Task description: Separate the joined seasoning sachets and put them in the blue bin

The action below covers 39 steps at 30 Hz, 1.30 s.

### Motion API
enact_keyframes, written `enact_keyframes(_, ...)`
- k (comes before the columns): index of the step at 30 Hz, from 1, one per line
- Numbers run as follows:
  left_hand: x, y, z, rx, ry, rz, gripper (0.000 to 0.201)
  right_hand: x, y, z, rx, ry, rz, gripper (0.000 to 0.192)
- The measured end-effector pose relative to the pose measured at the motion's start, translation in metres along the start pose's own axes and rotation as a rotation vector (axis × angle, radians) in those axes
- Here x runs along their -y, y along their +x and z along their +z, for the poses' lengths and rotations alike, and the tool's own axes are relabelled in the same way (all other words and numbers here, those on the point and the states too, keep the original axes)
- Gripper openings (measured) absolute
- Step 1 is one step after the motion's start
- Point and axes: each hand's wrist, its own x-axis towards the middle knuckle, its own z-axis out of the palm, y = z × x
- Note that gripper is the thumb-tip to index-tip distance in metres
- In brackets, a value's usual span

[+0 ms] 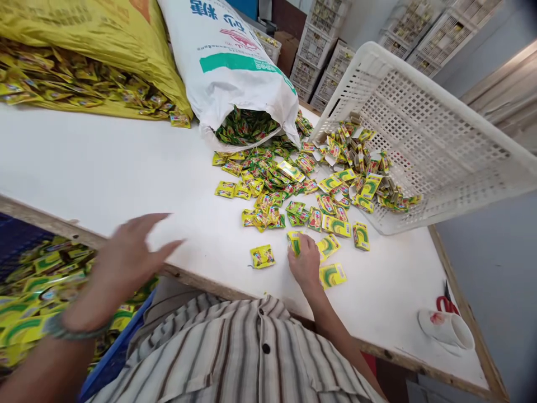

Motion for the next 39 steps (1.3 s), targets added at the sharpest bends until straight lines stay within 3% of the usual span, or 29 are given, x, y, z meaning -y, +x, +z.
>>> enact_keyframes(3,-0.046,0.005,0.049,0.1,0.102,0.295,0.062,0.018,-0.003,-0.002,0.11,0.297,-0.047,0.036)
enact_keyframes(5,-0.068,0.006,0.073,0.197,0.116,0.468,0.066,0.035,-0.006,-0.005,0.311,0.56,-0.071,0.034)
enact_keyframes(8,-0.079,0.004,0.093,0.348,0.096,0.554,0.056,0.053,-0.002,-0.006,0.581,0.798,-0.09,0.034)
enact_keyframes(10,-0.075,0.003,0.096,0.424,0.042,0.466,0.045,0.054,0.015,-0.002,0.515,0.778,-0.036,0.034)
enact_keyframes(12,-0.069,0.003,0.093,0.421,-0.038,0.322,0.036,0.048,0.041,0.006,0.28,0.634,0.054,0.036)
enact_keyframes(14,-0.065,0.003,0.087,0.377,-0.113,0.161,0.037,0.04,0.071,0.016,0.089,0.43,0.031,0.027)
enact_keyframes(16,-0.065,0.004,0.081,0.353,-0.158,-0.005,0.043,0.035,0.097,0.027,0.114,0.315,-0.131,0.029)
enact_keyframes(19,-0.064,0.005,0.076,0.358,-0.214,-0.196,0.05,0.032,0.113,0.038,0.219,0.3,-0.172,0.027)
enact_keyframes(22,-0.058,0.004,0.077,0.354,-0.366,-0.328,0.054,0.028,0.105,0.039,0.217,0.327,-0.086,0.011)
enact_keyframes(24,-0.055,0.003,0.079,0.364,-0.506,-0.42,0.056,0.025,0.091,0.034,0.173,0.399,-0.01,0.015)
enact_keyframes(28,-0.06,0.004,0.082,0.437,-0.762,-0.573,0.062,0.029,0.058,0.022,0.037,0.875,0.222,0.026)
enact_keyframes(30,-0.066,0.005,0.083,0.468,-0.86,-0.6,0.062,0.037,0.043,0.018,0.063,1.042,0.291,0.029)
enact_keyframes(35,-0.07,0.004,0.081,0.472,-0.996,-0.656,0.057,0.048,0.024,0.014,0.202,1.115,0.314,0.03)
enact_keyframes(39,-0.067,0.002,0.079,0.475,-1.014,-0.681,0.055,0.046,0.024,0.013,0.088,1.071,0.328,0.028)
